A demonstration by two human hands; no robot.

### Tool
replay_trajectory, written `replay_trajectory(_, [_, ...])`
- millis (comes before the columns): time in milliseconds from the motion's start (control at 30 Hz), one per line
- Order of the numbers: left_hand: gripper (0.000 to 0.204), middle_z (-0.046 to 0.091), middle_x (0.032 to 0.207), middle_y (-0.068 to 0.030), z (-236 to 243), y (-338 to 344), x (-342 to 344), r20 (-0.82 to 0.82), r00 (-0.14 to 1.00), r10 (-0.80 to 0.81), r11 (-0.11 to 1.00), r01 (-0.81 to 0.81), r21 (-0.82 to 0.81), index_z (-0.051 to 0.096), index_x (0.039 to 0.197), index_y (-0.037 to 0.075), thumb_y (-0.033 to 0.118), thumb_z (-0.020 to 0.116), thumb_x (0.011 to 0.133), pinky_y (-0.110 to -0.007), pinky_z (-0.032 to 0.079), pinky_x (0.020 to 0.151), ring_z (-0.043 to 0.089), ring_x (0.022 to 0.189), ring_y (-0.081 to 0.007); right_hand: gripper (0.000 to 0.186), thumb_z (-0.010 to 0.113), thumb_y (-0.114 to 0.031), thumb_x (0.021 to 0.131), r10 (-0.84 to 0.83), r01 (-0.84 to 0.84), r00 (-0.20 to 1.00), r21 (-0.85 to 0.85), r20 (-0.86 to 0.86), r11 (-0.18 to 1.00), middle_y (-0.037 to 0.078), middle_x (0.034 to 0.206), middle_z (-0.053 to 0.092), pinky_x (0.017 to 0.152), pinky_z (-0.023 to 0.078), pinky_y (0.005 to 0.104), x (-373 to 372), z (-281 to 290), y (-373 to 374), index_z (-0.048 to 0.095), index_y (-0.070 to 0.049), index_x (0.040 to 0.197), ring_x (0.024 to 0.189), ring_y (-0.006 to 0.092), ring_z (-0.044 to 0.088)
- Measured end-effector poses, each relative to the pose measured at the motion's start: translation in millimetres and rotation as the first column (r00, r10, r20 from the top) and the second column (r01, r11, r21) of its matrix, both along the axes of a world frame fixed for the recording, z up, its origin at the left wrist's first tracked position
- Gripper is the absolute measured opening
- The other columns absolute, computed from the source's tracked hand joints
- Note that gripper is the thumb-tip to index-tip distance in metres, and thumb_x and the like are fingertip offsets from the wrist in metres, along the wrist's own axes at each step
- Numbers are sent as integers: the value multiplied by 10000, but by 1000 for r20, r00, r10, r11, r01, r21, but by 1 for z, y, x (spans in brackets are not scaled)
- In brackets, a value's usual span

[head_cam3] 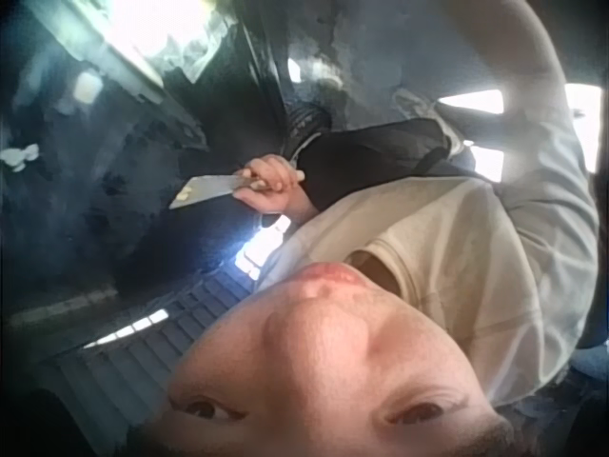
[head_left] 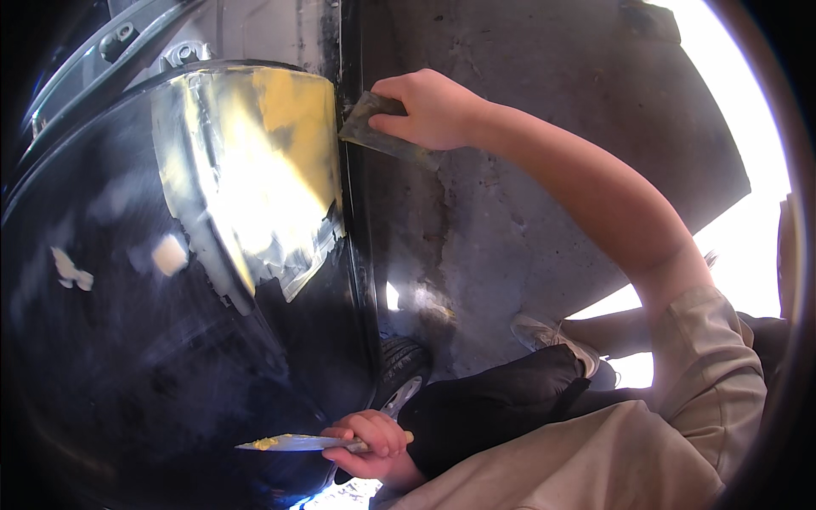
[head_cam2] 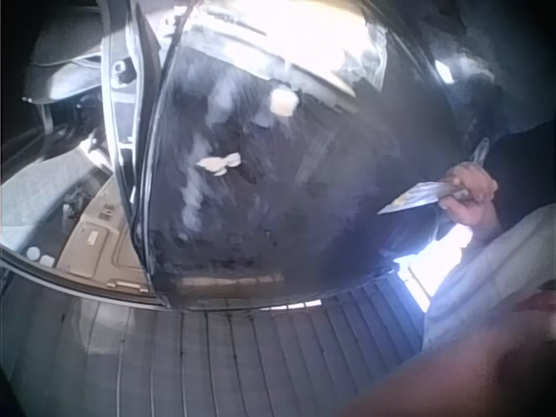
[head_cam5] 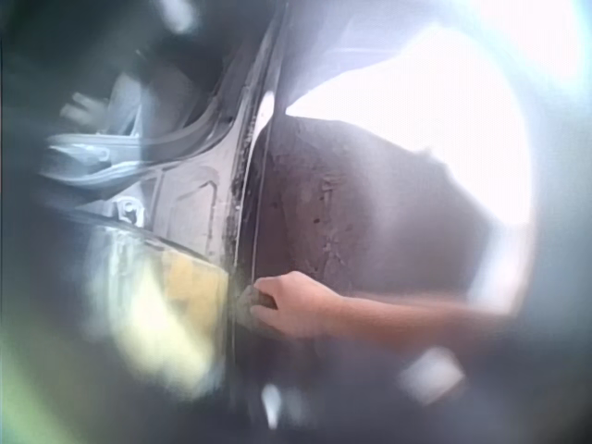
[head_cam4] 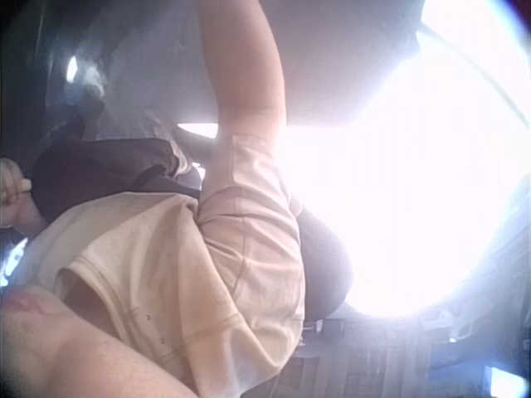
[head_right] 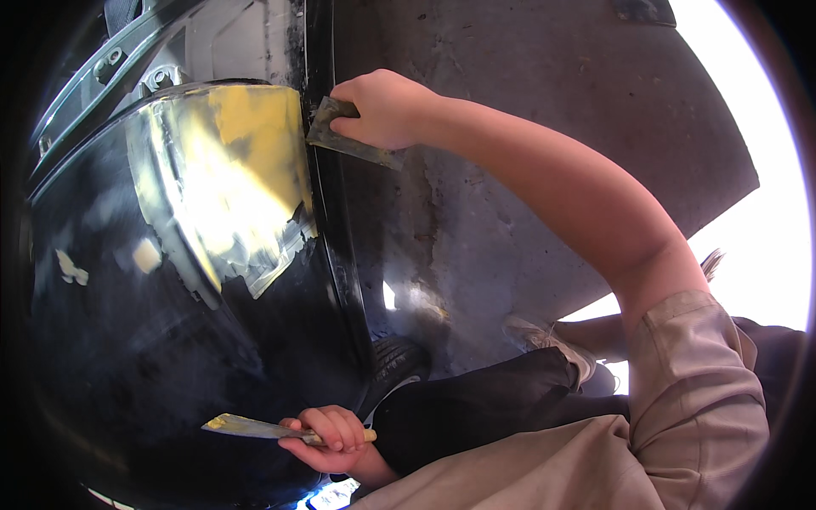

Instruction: The person applies yellow body filler to a black car's fender using a putty knife and smooths it with a sanding block. The person then walks to a workbench, places the tools down, and picks up two sanding blocks to compare them.

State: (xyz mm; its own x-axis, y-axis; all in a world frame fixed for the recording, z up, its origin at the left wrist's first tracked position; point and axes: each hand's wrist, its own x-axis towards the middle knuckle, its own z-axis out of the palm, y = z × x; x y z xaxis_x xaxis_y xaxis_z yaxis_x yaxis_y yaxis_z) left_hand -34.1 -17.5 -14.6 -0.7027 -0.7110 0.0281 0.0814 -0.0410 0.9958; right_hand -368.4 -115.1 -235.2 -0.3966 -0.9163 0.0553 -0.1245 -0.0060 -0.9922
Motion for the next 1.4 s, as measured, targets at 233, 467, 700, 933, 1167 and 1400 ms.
replay_trajectory(233, [512,497,612,-83,-2,2,-12,168,984,-65,997,70,-24,545,1199,12,448,291,1109,-273,410,321,415,373,-154,339,641,-355,975,267,-259,959,-91,93,962,136,785,663,680,512,379,-11,9,54,683,-19,979,719,248,628])
replay_trajectory(467, [615,514,549,-142,7,18,-18,403,914,47,973,-134,190,530,800,-72,494,501,1037,-287,417,338,494,388,-191,181,703,-182,970,165,91,900,-543,404,835,90,694,643,544,472,306,45,74,99,668,-6,952,578,174,592])
replay_trajectory(700, [553,613,754,-150,6,3,-22,507,857,-94,934,-101,343,531,1213,-115,410,549,1037,-276,430,480,551,544,-154,262,650,-118,977,93,278,920,-803,380,527,161,923,748,549,558,303,65,102,111,660,74,1155,643,223,705])
replay_trajectory(933, [576,610,714,-150,7,7,-16,436,900,1,921,-171,350,530,1215,-113,432,558,1031,-286,438,463,548,527,-171,264,676,-168,963,77,168,969,-858,233,486,113,876,742,478,519,291,64,101,117,689,28,1140,593,186,663])
replay_trajectory(1167, [639,470,535,-85,0,14,-12,257,933,253,950,-289,114,501,779,-16,545,373,1058,-293,399,332,438,368,-171,189,681,-179,970,165,-82,986,-864,2,496,86,833,728,464,503,303,65,87,118,697,-8,1048,582,175,656])
replay_trajectory(1400, [523,501,597,-129,4,17,-19,242,970,16,957,-85,276,521,1078,-96,419,426,1080,-296,407,343,449,402,-169,398,535,-394,1051,343,-4,513,-398,787,917,35,676,635,470,426,253,81,92,117,626,-55,863,519,133,557])
